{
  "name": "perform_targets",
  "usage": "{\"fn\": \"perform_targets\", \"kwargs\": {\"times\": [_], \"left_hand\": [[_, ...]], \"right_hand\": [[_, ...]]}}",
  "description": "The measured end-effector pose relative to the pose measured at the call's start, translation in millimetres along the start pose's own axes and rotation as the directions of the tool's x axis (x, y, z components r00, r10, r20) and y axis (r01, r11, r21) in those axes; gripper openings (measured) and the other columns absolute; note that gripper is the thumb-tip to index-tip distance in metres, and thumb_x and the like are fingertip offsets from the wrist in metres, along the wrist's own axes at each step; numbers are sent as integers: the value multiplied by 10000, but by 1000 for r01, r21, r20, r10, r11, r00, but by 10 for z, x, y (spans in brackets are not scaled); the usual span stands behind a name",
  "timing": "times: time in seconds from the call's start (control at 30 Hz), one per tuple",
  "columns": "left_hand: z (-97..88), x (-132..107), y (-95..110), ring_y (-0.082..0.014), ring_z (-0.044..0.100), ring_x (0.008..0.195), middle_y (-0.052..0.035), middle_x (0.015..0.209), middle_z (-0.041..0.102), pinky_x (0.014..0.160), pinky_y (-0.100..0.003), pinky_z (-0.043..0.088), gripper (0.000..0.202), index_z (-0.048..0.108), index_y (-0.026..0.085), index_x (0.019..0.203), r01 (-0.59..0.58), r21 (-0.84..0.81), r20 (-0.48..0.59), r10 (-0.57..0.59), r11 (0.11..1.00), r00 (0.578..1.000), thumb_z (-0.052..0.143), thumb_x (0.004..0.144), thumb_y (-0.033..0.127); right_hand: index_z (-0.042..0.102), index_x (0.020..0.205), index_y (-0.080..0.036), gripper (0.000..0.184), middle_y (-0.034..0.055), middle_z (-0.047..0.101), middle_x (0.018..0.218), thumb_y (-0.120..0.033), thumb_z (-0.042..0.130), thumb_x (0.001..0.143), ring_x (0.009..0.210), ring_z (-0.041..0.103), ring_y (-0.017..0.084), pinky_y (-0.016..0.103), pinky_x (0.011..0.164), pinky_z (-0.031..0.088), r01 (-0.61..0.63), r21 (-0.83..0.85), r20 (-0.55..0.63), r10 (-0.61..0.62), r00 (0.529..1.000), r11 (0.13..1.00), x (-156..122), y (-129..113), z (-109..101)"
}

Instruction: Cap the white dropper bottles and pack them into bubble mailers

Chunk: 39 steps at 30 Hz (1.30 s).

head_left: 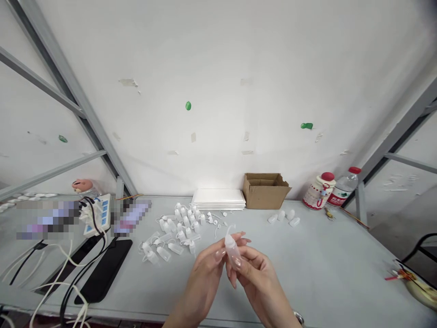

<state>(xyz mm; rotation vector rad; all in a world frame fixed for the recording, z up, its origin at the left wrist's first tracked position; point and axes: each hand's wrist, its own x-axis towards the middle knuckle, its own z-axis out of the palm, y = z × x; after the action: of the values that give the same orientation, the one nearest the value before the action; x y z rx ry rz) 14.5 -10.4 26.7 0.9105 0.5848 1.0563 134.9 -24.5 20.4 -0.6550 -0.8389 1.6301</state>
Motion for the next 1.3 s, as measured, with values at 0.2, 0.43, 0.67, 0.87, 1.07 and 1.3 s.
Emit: {"fn": "perform_targets", "kwargs": {"times": [0.2,0.43,0.67,0.87,1.07,1.3], "left_hand": [[43,3,-19,-218,572,888,-124,1079,662,630,-261,375,355,690,163,1030,6,-9,-110,-7,1000,994,588,779,392],[100,15,12,-293,509,1141,-119,1047,680,815,-321,416,260,715,160,878,2,11,-132,0,1000,991,597,745,349],[132,-13,-93,-302,510,1150,-112,1149,652,967,-394,378,315,702,177,995,-37,69,-195,49,997,980,627,762,376],[55,33,-53,-319,407,1260,-105,1176,623,1004,-384,366,206,747,197,842,-185,270,-175,237,945,956,686,734,361],[-25,35,13,-311,355,1307,-100,1274,570,946,-366,409,224,730,217,944,-82,199,-42,92,977,995,614,800,342],[44,-18,-8,-309,369,1297,-104,1240,609,1065,-406,276,328,695,172,1057,0,-40,-13,-1,999,1000,529,819,324]], "right_hand": [[719,820,-176,226,28,635,700,-365,744,699,608,533,131,276,622,478,88,-259,-137,-127,982,962,-21,92,-32],[730,845,-194,226,59,671,768,-374,731,708,651,578,165,295,628,512,161,-384,-198,-252,947,909,-84,150,-4],[716,909,-220,187,86,689,906,-314,707,747,879,616,216,322,773,522,337,-552,-166,-496,852,763,-87,251,-88],[698,957,-239,202,86,675,977,-279,701,759,932,614,212,328,817,517,303,-497,-95,-398,912,813,-74,170,-168],[705,929,-206,239,64,687,887,-357,701,744,820,623,197,321,753,521,103,-399,-45,-132,990,911,-61,-14,-89],[647,820,-196,172,41,671,814,-338,700,738,788,610,180,273,730,499,150,-546,-118,-253,960,824,-58,92,-112]]}}
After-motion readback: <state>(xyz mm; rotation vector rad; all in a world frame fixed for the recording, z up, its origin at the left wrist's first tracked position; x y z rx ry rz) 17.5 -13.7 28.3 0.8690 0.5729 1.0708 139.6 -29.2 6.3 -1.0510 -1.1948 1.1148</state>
